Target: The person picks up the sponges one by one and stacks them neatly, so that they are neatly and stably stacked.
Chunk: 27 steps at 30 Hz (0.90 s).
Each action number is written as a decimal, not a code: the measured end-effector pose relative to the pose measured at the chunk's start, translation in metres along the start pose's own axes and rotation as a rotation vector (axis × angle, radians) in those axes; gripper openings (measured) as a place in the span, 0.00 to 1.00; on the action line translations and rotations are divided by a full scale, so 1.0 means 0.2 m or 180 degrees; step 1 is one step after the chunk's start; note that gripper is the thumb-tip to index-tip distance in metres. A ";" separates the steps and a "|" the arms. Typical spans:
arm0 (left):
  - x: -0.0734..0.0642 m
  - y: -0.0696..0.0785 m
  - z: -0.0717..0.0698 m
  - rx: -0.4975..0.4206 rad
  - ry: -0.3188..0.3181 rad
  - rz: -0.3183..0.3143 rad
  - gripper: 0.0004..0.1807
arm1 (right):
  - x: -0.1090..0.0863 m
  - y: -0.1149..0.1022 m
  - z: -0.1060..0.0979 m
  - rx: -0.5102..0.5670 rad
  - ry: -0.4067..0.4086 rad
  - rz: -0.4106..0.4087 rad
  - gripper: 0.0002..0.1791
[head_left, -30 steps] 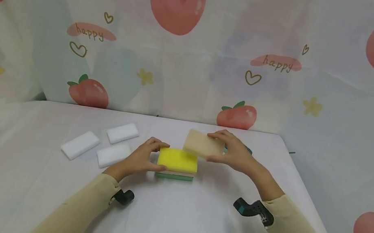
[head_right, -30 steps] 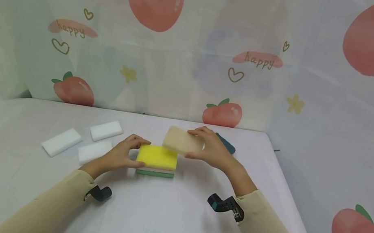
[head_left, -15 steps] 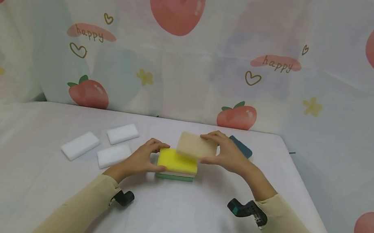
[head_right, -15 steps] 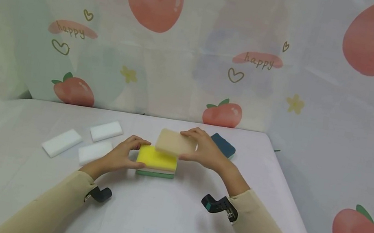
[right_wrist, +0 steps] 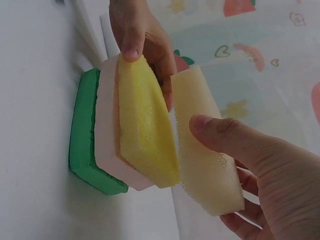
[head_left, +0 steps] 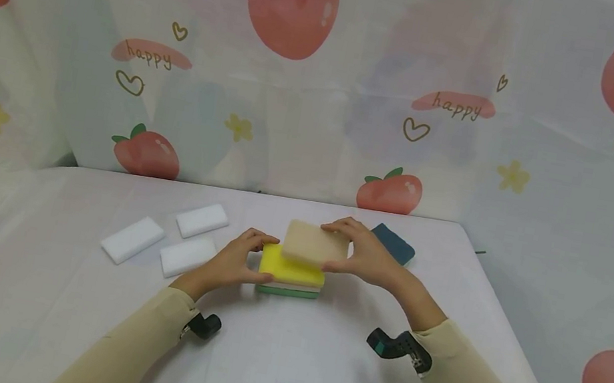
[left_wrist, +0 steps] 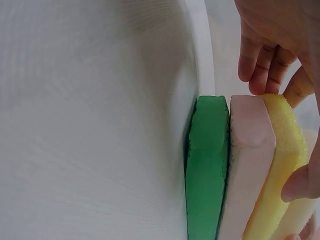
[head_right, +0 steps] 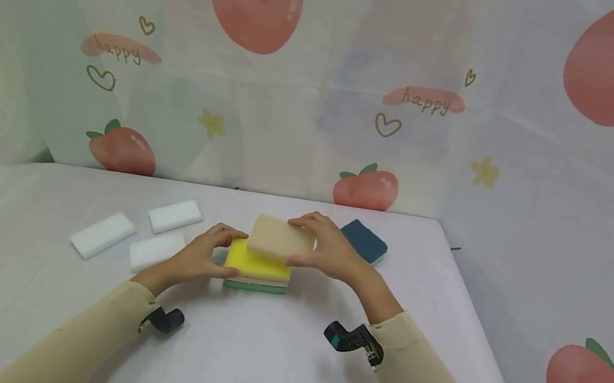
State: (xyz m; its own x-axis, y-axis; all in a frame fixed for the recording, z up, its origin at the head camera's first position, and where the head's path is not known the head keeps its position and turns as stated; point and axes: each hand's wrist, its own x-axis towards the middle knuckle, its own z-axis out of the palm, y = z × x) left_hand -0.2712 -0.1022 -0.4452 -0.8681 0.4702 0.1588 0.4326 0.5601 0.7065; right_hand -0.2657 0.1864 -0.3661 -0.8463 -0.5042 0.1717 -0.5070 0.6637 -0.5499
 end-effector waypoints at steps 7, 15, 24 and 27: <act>0.00 0.00 0.00 -0.0001 -0.0017 -0.0024 0.38 | 0.02 -0.01 0.03 0.0020 -0.0066 -0.0072 0.38; 0.00 0.01 0.00 -0.0031 -0.0007 -0.0022 0.40 | 0.03 -0.02 0.04 0.0057 -0.0139 -0.0072 0.39; 0.00 0.00 0.00 -0.0046 0.0015 0.0018 0.42 | 0.05 -0.03 0.06 0.0098 -0.0201 -0.0051 0.39; 0.00 0.00 0.00 -0.0037 0.0020 0.0038 0.42 | 0.05 -0.04 0.06 0.0113 -0.0200 -0.0070 0.39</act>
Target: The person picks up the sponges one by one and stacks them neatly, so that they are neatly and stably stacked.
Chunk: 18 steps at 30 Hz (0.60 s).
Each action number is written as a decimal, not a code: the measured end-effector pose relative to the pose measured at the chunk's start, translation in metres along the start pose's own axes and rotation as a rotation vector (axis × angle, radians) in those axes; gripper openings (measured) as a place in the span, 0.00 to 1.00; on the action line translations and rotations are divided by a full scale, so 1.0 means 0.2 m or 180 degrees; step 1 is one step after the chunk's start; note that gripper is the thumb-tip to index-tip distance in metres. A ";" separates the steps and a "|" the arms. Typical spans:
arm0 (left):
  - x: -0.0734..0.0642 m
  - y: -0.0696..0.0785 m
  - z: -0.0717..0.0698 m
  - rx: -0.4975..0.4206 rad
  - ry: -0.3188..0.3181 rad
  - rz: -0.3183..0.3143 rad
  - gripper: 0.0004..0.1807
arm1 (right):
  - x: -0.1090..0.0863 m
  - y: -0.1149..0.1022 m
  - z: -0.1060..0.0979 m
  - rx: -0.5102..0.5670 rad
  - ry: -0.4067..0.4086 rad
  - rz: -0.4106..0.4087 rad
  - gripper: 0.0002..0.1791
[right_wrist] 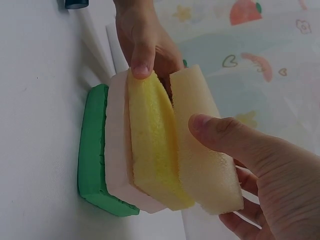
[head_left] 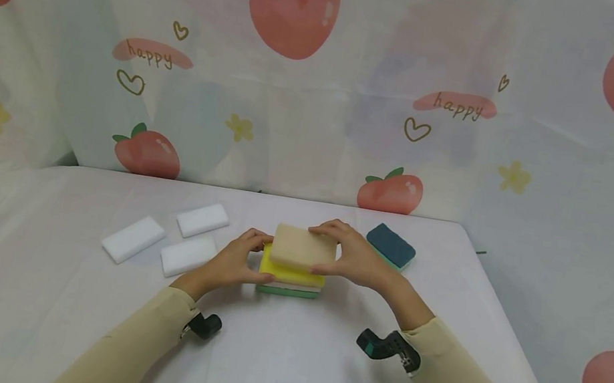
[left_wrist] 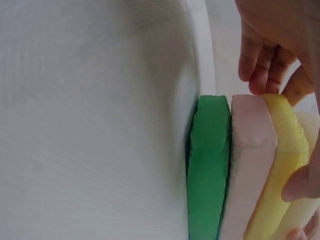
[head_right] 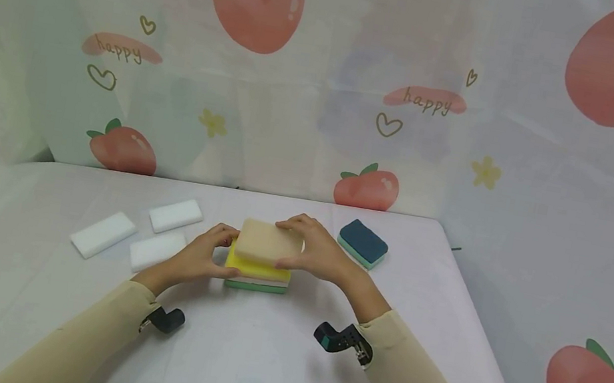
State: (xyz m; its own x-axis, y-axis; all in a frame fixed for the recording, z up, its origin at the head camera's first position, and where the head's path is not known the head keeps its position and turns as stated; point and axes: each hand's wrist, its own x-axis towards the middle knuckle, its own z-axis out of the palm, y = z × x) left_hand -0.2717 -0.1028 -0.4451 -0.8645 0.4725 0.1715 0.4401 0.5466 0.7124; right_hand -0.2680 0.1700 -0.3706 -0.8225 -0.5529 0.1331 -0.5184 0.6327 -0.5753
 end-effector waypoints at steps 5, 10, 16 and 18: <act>0.00 0.00 0.00 0.0004 0.0006 0.0019 0.40 | 0.00 0.00 0.00 -0.0013 0.0009 -0.0026 0.39; 0.00 0.00 0.00 -0.0021 0.0019 -0.0003 0.39 | 0.01 0.01 0.02 -0.0002 -0.0008 -0.0034 0.39; 0.00 0.00 0.00 -0.0069 0.0037 -0.0014 0.39 | 0.01 0.01 0.04 0.0008 -0.0051 0.0036 0.39; 0.00 0.00 0.00 -0.0073 0.0044 -0.0019 0.39 | 0.02 0.01 0.04 0.0009 -0.0052 0.0023 0.39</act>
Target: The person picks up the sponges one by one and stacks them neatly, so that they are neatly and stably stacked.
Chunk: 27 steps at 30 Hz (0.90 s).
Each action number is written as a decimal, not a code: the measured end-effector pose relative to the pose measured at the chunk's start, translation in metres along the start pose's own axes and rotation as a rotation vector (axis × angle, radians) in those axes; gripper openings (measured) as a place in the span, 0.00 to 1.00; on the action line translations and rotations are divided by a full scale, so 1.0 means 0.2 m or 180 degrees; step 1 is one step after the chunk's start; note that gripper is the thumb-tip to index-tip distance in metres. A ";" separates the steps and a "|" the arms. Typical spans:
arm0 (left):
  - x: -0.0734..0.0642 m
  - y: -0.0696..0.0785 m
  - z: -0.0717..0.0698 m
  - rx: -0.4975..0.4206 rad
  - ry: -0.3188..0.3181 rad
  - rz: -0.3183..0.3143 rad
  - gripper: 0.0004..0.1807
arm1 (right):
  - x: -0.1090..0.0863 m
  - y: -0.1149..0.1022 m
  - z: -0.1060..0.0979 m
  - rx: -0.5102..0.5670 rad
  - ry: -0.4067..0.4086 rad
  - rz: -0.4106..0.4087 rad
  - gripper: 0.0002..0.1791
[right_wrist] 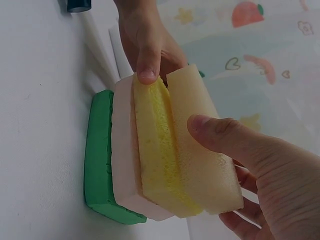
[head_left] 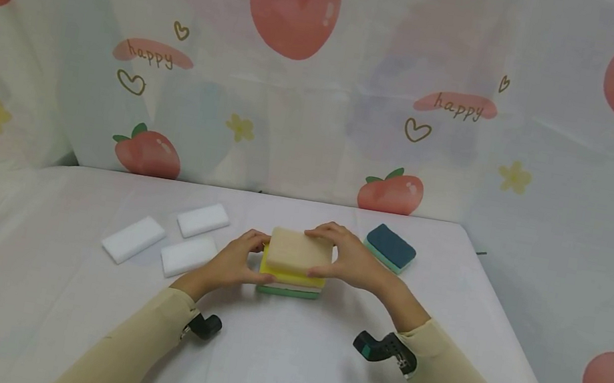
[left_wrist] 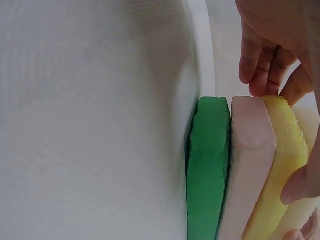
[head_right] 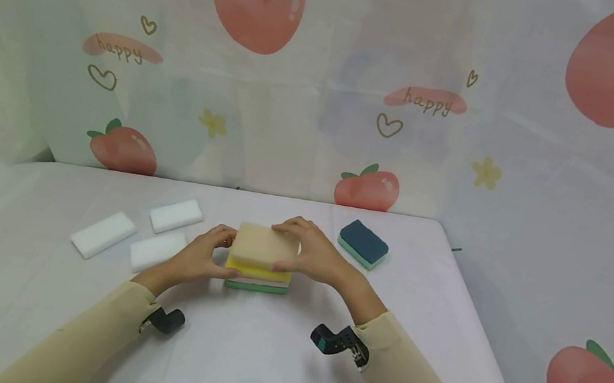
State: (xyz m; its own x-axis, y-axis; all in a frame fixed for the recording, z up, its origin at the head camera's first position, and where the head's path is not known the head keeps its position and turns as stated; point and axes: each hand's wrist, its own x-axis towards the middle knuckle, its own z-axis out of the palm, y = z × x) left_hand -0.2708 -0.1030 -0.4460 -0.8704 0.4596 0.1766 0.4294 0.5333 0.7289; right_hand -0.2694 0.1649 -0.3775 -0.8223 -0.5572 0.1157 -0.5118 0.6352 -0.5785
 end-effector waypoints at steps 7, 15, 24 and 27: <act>0.00 0.00 0.00 -0.0042 -0.0008 -0.0025 0.39 | 0.01 -0.01 0.01 -0.0009 0.0000 -0.0064 0.39; -0.01 0.01 0.00 -0.0094 -0.0019 -0.0136 0.40 | 0.01 0.00 0.03 -0.0018 0.0003 -0.0059 0.38; 0.00 0.00 0.01 -0.0102 -0.0027 -0.0198 0.41 | 0.01 0.00 0.03 -0.0042 0.0025 -0.0104 0.38; 0.00 0.00 0.01 -0.0112 -0.0028 -0.0206 0.41 | 0.02 -0.01 0.03 -0.0075 0.0016 -0.0102 0.37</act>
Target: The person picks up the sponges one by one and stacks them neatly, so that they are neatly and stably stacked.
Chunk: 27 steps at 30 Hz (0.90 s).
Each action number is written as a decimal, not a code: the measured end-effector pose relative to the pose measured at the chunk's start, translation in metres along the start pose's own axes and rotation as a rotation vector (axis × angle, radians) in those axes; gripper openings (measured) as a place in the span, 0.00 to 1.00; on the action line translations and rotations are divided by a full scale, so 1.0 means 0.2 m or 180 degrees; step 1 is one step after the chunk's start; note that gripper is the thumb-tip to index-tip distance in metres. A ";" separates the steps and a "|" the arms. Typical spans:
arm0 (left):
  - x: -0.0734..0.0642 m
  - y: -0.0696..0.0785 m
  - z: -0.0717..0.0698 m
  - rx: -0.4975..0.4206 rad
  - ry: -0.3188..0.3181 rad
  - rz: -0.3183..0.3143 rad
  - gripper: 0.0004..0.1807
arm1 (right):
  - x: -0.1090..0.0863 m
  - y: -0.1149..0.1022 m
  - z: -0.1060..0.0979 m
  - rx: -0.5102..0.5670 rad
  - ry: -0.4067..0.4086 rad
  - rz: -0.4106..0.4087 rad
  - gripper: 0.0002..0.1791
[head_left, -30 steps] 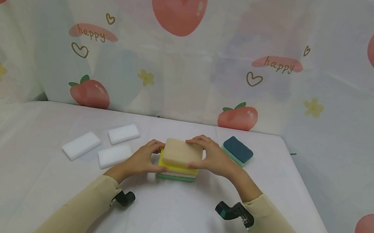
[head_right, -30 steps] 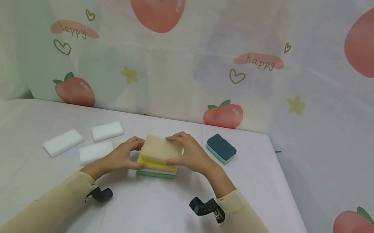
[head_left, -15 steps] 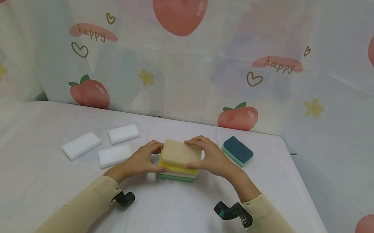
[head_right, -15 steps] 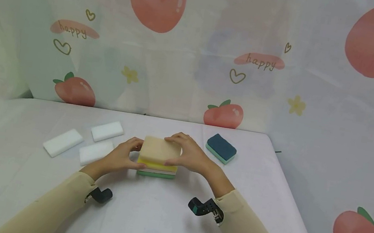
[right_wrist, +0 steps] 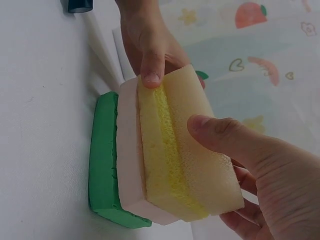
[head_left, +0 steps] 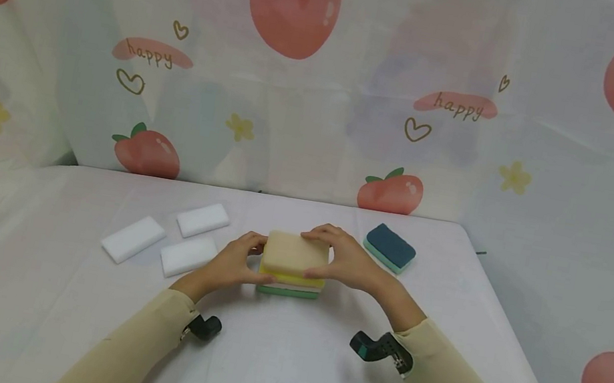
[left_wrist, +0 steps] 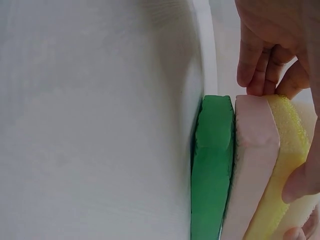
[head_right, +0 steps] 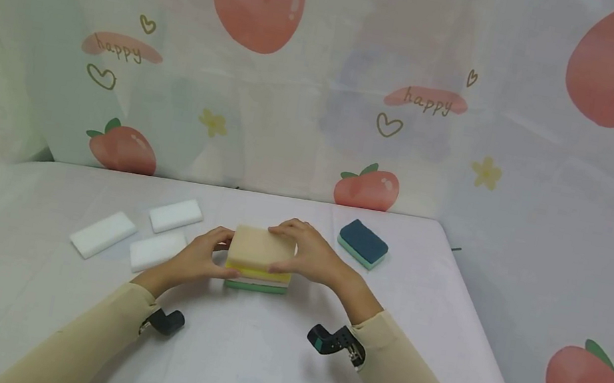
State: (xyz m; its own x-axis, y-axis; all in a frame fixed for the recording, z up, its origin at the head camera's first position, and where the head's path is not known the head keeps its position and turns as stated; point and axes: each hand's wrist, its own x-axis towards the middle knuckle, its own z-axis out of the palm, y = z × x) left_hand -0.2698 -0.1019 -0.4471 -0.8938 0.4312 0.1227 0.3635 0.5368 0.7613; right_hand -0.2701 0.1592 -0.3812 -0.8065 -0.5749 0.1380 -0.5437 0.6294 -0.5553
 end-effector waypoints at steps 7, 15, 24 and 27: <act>0.00 0.00 0.01 -0.0011 0.0043 0.0004 0.41 | 0.00 -0.01 0.00 -0.0027 -0.0009 0.0002 0.37; 0.00 0.00 0.01 -0.0023 0.0052 -0.0012 0.40 | 0.00 -0.02 0.00 -0.0144 -0.0045 -0.0007 0.37; 0.00 0.01 0.01 -0.0043 0.0060 -0.0014 0.40 | 0.00 -0.01 -0.01 -0.0102 -0.0053 0.0008 0.37; 0.00 0.01 0.01 -0.0035 0.0057 -0.0030 0.40 | 0.00 0.00 0.00 -0.0084 -0.0055 0.0013 0.37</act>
State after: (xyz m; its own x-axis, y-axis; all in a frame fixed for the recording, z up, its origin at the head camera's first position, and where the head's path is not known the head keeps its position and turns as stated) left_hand -0.2679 -0.1000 -0.4471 -0.9019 0.4130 0.1268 0.3521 0.5328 0.7695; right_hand -0.2696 0.1591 -0.3807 -0.8046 -0.5813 0.1215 -0.5466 0.6450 -0.5340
